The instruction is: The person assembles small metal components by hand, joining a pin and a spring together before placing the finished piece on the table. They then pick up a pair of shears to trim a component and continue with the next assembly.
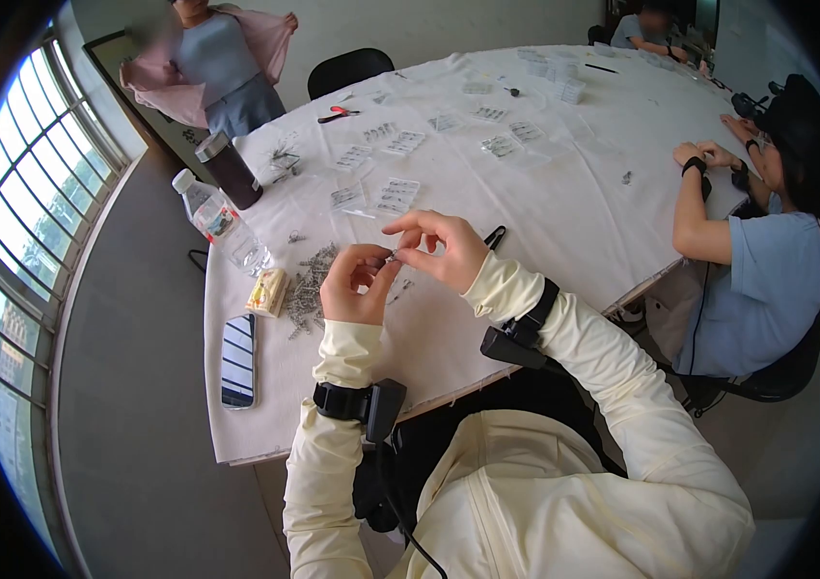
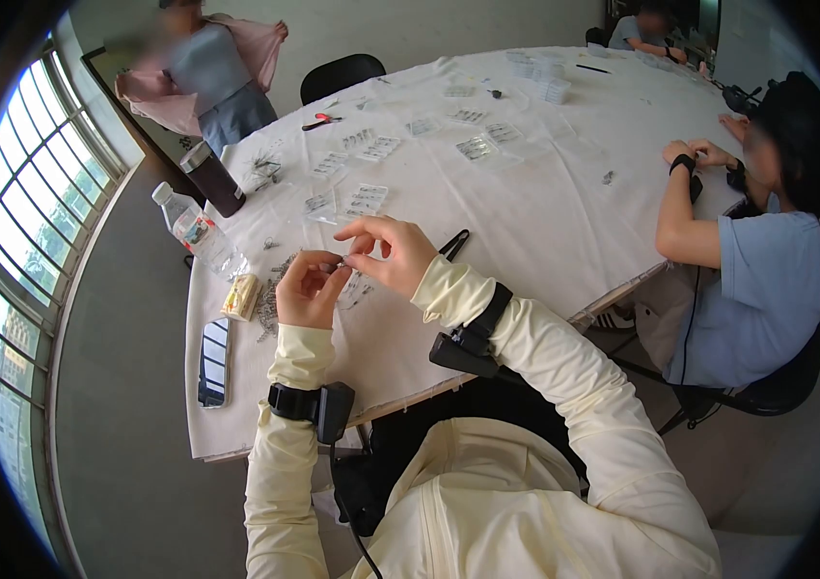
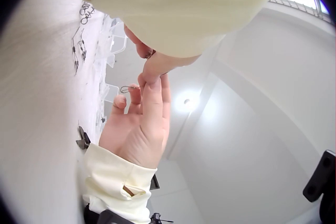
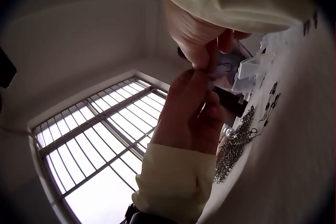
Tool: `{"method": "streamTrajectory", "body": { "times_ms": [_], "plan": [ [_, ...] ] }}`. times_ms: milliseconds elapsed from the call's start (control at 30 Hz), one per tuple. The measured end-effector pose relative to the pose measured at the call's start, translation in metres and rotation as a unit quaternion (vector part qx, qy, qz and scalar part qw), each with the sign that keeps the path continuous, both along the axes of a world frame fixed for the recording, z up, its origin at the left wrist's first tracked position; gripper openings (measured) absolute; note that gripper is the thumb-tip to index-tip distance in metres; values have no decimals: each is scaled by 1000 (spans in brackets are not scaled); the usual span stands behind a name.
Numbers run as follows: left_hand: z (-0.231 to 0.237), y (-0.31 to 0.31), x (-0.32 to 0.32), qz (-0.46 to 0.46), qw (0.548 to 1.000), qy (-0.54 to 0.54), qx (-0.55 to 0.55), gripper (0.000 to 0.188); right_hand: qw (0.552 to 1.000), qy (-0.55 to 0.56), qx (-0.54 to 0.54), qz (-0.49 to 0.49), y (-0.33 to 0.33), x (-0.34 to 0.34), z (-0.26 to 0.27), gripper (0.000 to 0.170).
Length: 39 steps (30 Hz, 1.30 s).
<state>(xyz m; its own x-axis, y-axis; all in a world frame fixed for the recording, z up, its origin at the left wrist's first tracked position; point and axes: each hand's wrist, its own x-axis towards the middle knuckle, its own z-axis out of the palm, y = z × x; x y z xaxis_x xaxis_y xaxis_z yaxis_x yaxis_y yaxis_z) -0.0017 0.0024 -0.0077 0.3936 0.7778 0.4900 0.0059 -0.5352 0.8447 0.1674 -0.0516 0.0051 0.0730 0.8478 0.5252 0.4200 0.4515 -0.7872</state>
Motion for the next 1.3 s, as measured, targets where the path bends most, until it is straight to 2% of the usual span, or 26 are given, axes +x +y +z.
{"method": "streamTrajectory", "body": {
  "times_ms": [167,233,300,500,667,733,800,867,967,1033,1067,1133,1300],
  "plan": [
    [2,-2,-1,-12,1000,-6,26,14,999,-32,35,12,4,3,-6,19],
    [6,-7,-1,-35,999,-2,-6,13,999,-25,22,14,3,3,-5,18],
    [6,-6,-2,-22,1000,10,12,12,1000,-19,10,15,2,2,-4,17],
    [13,-9,-1,47,988,72,127,9,996,54,-70,26,4,0,-8,13],
    [16,-12,-1,57,981,95,161,13,975,180,-86,103,10,2,-18,13],
    [17,-16,2,62,991,60,99,18,963,217,-104,122,12,3,-19,13],
    [11,-10,3,51,990,67,114,20,949,254,-123,141,11,4,-17,14],
    [7,-8,3,43,988,74,130,22,954,233,-152,110,8,4,-10,14],
    [3,-6,2,31,995,68,71,19,960,234,-140,67,11,5,-14,15],
    [-1,0,0,-32,999,18,-31,15,964,224,-117,82,14,2,-19,14],
    [-2,2,-1,-33,999,18,-31,15,968,213,-94,96,15,1,-21,14],
    [1,1,-3,-93,988,-22,-119,12,973,194,-89,92,14,1,-20,14],
    [1,3,-4,-87,986,-6,-141,13,977,175,-76,93,14,1,-20,12]
  ]
}}
